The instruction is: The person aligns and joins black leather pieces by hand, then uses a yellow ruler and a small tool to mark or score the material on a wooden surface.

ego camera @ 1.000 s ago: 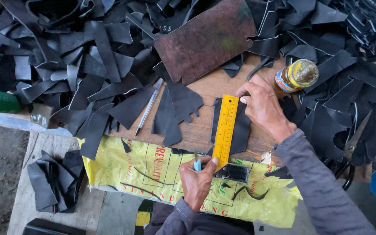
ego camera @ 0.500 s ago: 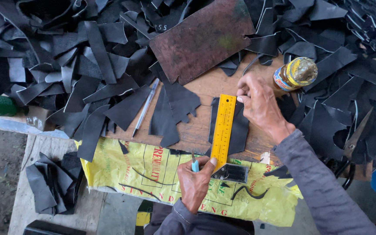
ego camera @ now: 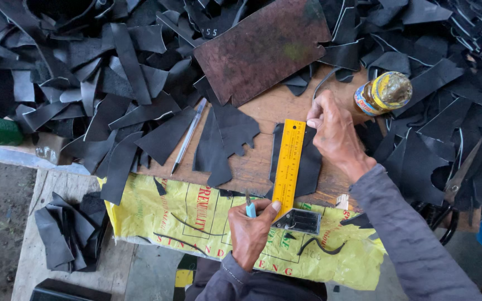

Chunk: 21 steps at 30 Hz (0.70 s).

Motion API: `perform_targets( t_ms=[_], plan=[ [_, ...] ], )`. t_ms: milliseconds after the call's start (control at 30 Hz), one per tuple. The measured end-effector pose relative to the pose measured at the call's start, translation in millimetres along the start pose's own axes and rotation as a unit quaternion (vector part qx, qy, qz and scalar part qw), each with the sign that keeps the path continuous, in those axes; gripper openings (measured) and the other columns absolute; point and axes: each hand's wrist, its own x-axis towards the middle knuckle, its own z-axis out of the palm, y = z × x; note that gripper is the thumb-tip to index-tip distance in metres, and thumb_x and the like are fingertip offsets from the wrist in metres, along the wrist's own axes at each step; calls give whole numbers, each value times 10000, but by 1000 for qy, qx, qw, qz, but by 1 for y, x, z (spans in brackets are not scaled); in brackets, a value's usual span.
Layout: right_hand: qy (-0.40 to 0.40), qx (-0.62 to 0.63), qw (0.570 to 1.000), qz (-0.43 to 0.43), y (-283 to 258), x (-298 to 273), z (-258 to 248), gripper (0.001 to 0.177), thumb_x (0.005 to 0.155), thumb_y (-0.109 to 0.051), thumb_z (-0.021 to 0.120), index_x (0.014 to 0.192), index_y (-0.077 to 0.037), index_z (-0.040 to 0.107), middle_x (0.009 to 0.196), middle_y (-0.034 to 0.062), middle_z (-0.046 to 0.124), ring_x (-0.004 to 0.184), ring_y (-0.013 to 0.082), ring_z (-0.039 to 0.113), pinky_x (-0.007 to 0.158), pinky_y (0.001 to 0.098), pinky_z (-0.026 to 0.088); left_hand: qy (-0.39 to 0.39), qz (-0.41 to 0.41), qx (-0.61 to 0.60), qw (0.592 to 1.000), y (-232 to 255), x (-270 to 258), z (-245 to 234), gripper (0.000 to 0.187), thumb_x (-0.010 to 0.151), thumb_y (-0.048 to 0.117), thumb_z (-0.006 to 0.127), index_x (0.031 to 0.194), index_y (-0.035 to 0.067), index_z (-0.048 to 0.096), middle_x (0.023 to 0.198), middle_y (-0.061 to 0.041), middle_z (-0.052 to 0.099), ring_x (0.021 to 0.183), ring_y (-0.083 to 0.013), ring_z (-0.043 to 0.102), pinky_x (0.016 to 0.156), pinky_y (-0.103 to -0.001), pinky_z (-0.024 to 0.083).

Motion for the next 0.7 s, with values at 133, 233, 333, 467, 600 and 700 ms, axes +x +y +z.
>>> perform_targets(
  t_ms=[133, 233, 333, 467, 600, 700],
  plan=[
    [20, -25, 999, 7, 1, -4, 6, 281, 827, 170, 627, 972, -14, 472, 865, 129, 575, 833, 324, 599, 714, 431, 465, 8, 2, 2, 1000, 2, 0, 2, 239, 809, 122, 819, 906, -95, 798, 706, -78, 747, 613, -88, 633, 552, -255, 514],
    [29, -57, 998, -10, -1, 1, 5, 240, 825, 172, 595, 932, -16, 492, 854, 127, 572, 859, 340, 589, 737, 446, 459, 9, 11, -10, 1000, 6, 3, 4, 233, 805, 118, 809, 902, -93, 796, 713, -75, 755, 616, -92, 649, 564, -250, 528],
    [25, -87, 996, -26, -12, -1, 0, 185, 847, 132, 596, 946, -15, 542, 884, 132, 580, 898, 356, 583, 791, 461, 453, 11, 8, -3, 1000, 7, 2, 4, 232, 803, 120, 811, 895, -92, 799, 712, -72, 757, 612, -90, 641, 559, -249, 519],
    [37, -101, 989, -103, -39, -22, -3, 217, 929, 16, 622, 1138, -40, 632, 1089, 135, 629, 1058, 336, 599, 967, 459, 449, 11, 6, 2, 1000, 8, 4, 5, 233, 806, 128, 810, 891, -89, 797, 698, -69, 750, 607, -86, 639, 553, -247, 516],
    [10, -153, 982, -113, -54, -44, 9, 397, 939, -133, 676, 1328, -59, 646, 1331, 148, 606, 1120, 347, 528, 1000, 445, 429, 8, 9, -3, 1000, 8, 3, 4, 237, 812, 133, 809, 880, -94, 797, 694, -52, 738, 604, -73, 612, 547, -241, 500],
    [-44, -204, 975, -77, -56, -45, 11, 453, 944, -160, 663, 1381, -45, 626, 1389, 127, 555, 1162, 331, 498, 1013, 466, 419, -6, 13, 19, 1000, 12, -1, 1, 247, 837, 159, 800, 881, -84, 800, 681, -45, 729, 597, -65, 592, 532, -240, 481]
  ],
)
